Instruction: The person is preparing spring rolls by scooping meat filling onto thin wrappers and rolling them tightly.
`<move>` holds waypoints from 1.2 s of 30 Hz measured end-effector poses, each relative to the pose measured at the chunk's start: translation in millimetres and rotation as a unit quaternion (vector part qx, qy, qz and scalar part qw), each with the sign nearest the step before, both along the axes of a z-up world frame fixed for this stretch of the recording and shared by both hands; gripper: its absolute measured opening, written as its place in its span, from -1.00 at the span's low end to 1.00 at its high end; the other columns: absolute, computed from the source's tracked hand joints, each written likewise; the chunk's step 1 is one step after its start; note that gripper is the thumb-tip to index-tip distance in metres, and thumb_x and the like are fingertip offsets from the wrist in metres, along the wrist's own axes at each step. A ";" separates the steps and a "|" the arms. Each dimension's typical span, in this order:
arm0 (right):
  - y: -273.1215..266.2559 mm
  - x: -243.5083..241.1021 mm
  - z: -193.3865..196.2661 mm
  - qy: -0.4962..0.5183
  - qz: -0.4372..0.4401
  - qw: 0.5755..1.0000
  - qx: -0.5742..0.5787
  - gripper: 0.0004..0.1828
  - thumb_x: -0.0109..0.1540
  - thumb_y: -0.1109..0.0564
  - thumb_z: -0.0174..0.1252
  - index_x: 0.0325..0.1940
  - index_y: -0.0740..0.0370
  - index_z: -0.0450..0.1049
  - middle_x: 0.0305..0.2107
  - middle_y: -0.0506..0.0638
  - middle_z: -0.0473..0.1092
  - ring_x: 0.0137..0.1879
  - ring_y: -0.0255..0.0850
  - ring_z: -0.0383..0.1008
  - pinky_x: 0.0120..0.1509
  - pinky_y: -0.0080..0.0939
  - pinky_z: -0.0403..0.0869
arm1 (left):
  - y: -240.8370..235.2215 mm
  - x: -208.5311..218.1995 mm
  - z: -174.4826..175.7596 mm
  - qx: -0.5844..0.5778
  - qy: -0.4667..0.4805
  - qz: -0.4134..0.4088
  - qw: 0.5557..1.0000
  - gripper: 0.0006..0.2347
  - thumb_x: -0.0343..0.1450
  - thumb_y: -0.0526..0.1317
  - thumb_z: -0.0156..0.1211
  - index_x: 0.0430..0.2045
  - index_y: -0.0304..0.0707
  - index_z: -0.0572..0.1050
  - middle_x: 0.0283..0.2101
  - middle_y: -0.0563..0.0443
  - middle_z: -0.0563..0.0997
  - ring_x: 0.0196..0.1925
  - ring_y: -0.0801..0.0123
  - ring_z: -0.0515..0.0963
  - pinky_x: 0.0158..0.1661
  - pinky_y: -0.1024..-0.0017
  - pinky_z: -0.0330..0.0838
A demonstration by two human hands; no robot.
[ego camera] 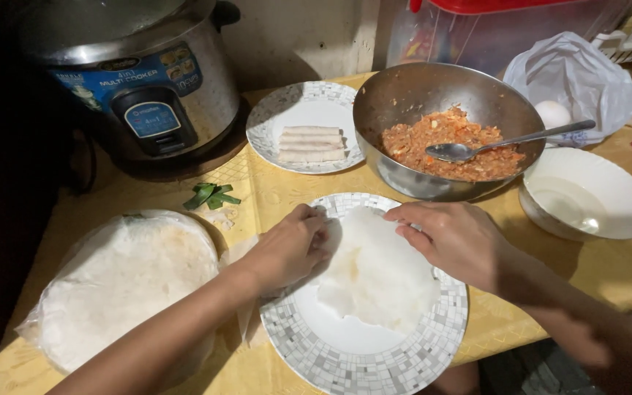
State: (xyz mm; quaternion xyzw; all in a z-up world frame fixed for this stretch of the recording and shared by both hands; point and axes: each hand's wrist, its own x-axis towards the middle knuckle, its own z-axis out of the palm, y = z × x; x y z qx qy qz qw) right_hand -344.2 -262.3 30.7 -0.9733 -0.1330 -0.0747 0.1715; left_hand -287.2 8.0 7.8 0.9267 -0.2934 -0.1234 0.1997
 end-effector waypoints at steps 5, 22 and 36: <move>1.3 -2.2 2.6 0.026 -0.028 0.996 -0.079 -0.71 0.32 -0.04 0.05 0.12 -0.22 0.50 -0.11 -0.21 0.62 -0.03 -0.06 0.65 0.00 -0.01 0.60 | -3.7 -0.6 -6.7 0.055 0.030 0.058 0.996 -0.76 0.38 -0.10 0.33 -0.17 -0.19 0.59 0.22 -0.03 0.39 0.12 -0.07 0.61 0.05 0.03 0.59; 13.8 23.9 -47.2 -0.215 0.104 0.967 -0.089 -0.63 0.30 0.16 0.14 0.21 0.06 0.51 -0.04 -0.09 0.59 -0.27 -0.10 0.65 -0.38 0.01 0.58 | 22.5 -61.4 32.8 0.076 0.128 0.110 0.983 -0.81 0.48 -0.37 0.05 -0.07 -0.10 0.44 -0.27 -0.01 0.68 -0.40 0.32 0.64 -0.50 0.45 0.60; -2.1 -17.1 -14.9 -0.269 0.094 0.956 -0.067 -0.68 0.17 0.42 0.17 -0.04 0.21 0.59 -0.08 -0.02 0.56 0.02 -0.17 0.58 0.03 -0.19 0.54 | 154.7 -31.4 19.4 -0.002 -0.075 -0.089 0.993 -0.96 0.35 -0.08 0.31 -0.47 0.20 0.67 -0.26 0.43 0.70 0.14 0.52 0.48 0.08 0.44 0.27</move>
